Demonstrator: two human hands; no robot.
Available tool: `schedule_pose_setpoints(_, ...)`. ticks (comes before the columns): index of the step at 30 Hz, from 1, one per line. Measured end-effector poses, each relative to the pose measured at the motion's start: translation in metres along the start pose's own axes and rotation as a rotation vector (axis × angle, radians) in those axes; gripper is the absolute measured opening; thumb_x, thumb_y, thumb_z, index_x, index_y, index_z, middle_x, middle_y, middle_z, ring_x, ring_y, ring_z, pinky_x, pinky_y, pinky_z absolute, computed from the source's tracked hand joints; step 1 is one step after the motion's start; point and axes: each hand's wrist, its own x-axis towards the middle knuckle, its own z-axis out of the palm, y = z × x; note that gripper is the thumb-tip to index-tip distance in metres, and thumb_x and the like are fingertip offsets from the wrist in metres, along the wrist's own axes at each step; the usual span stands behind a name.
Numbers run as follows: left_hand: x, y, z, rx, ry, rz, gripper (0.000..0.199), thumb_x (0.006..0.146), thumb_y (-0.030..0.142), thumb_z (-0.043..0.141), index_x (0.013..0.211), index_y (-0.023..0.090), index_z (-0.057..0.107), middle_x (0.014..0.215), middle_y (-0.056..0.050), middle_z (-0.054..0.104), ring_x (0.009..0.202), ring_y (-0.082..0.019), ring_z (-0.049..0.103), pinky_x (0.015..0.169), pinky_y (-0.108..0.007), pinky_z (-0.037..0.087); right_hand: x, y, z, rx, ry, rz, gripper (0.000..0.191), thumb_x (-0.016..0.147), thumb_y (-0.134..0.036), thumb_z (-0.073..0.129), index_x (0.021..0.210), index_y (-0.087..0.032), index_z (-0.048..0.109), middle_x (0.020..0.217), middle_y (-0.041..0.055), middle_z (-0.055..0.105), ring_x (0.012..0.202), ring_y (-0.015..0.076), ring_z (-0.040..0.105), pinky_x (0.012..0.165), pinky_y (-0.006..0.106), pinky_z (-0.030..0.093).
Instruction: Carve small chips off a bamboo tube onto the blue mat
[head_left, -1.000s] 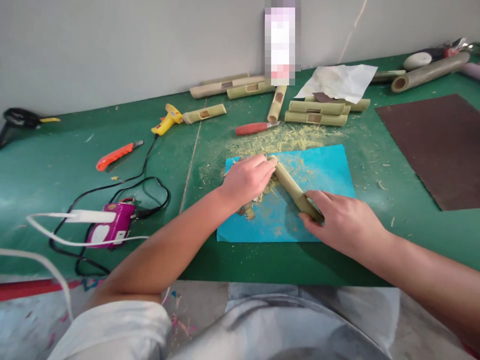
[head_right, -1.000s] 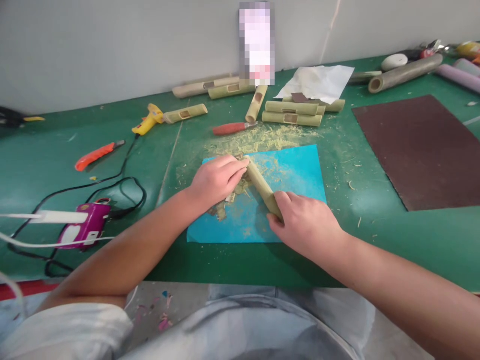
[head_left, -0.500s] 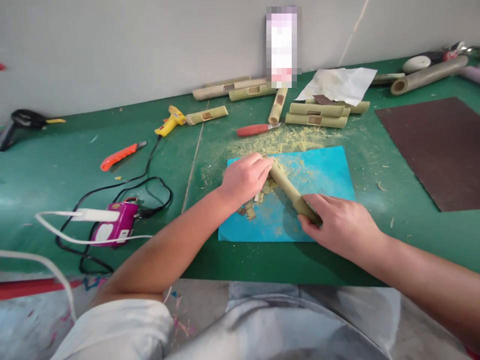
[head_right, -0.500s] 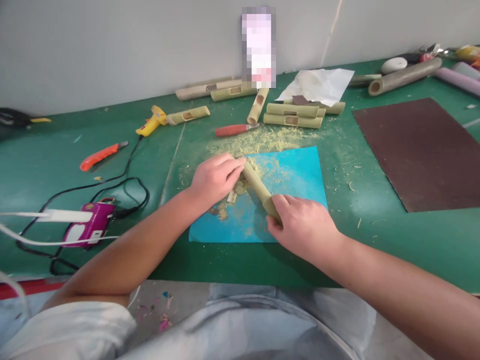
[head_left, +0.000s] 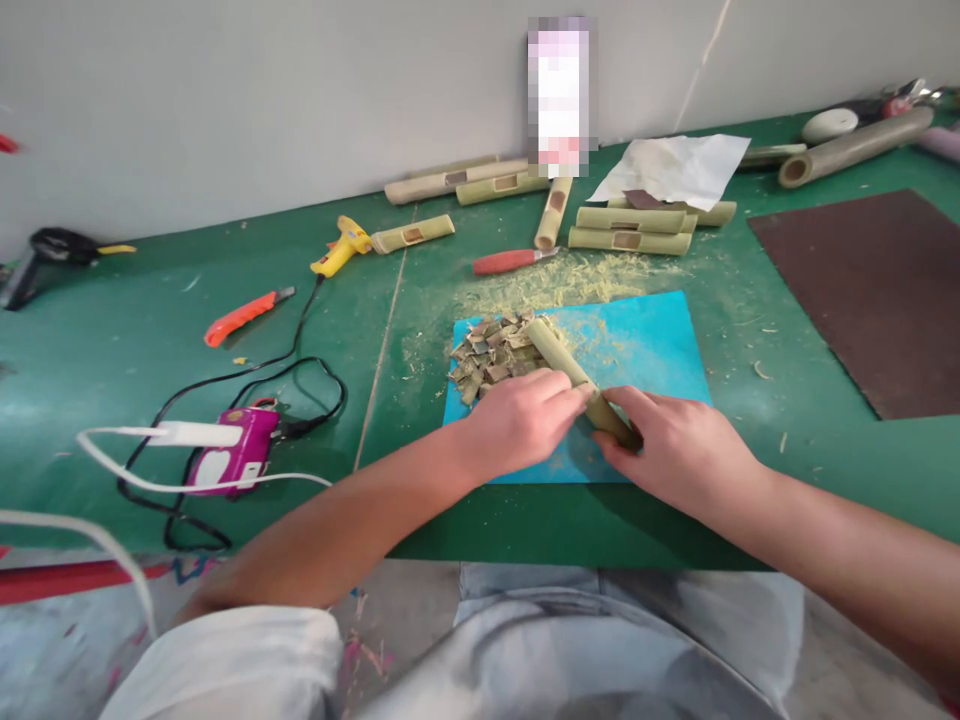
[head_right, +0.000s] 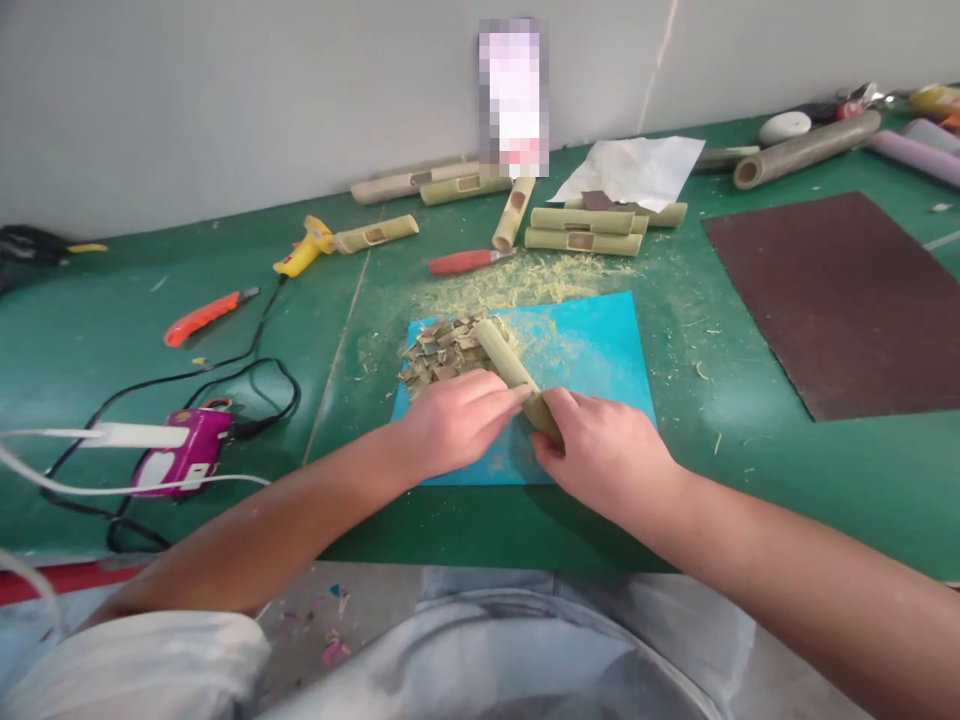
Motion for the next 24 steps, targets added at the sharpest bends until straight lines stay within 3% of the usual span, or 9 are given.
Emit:
schedule_pose_setpoints(5,0.002,0.004,0.0,0.084,0.075,-0.129,0.029,0.101,0.024,0.04,0.101,0.013,0.067,0.077,-0.006,0.063,0.073,-0.015,0.061,0.066,-0.026,0.049,-0.001,0.0,-0.001,0.016,-0.009,0.018,0.022,0.083,-0.037,0.055,0.095,-0.02,0.063,0.073,0.0014,0.069,0.054,0.014,0.053,0.051,0.03,0.019)
schedule_pose_setpoints(9,0.002,0.008,-0.001,0.064,0.008,0.017,0.026,0.1,0.022,0.042,0.107,0.015,0.066,0.078,-0.004,0.064,0.074,-0.015,0.062,0.065,-0.025,0.049,0.0,0.0,-0.002,-0.012,-0.036,0.032,0.022,0.083,-0.04,0.056,0.087,-0.019,0.061,0.069,0.0018,0.066,0.052,0.014,0.051,0.051,0.029,0.019)
schedule_pose_setpoints(16,0.0,-0.022,-0.002,0.079,0.057,-0.174,0.028,0.1,0.025,0.042,0.106,0.013,0.067,0.083,-0.007,0.066,0.078,-0.017,0.063,0.072,-0.029,0.051,-0.001,0.003,-0.007,-0.003,-0.012,0.024,0.027,0.086,-0.045,0.052,0.084,-0.02,0.062,0.065,0.0008,0.064,0.05,0.0128,0.046,0.05,0.029,0.017)
schedule_pose_setpoints(24,0.001,-0.029,-0.003,0.11,0.107,-0.182,0.024,0.098,0.023,0.047,0.107,0.014,0.068,0.089,-0.008,0.07,0.079,-0.017,0.065,0.069,-0.028,0.052,-0.005,-0.002,-0.004,-0.07,0.057,-0.013,0.02,0.084,-0.033,0.05,0.078,-0.017,0.061,0.068,0.0028,0.062,0.05,0.0118,0.043,0.05,0.03,0.016)
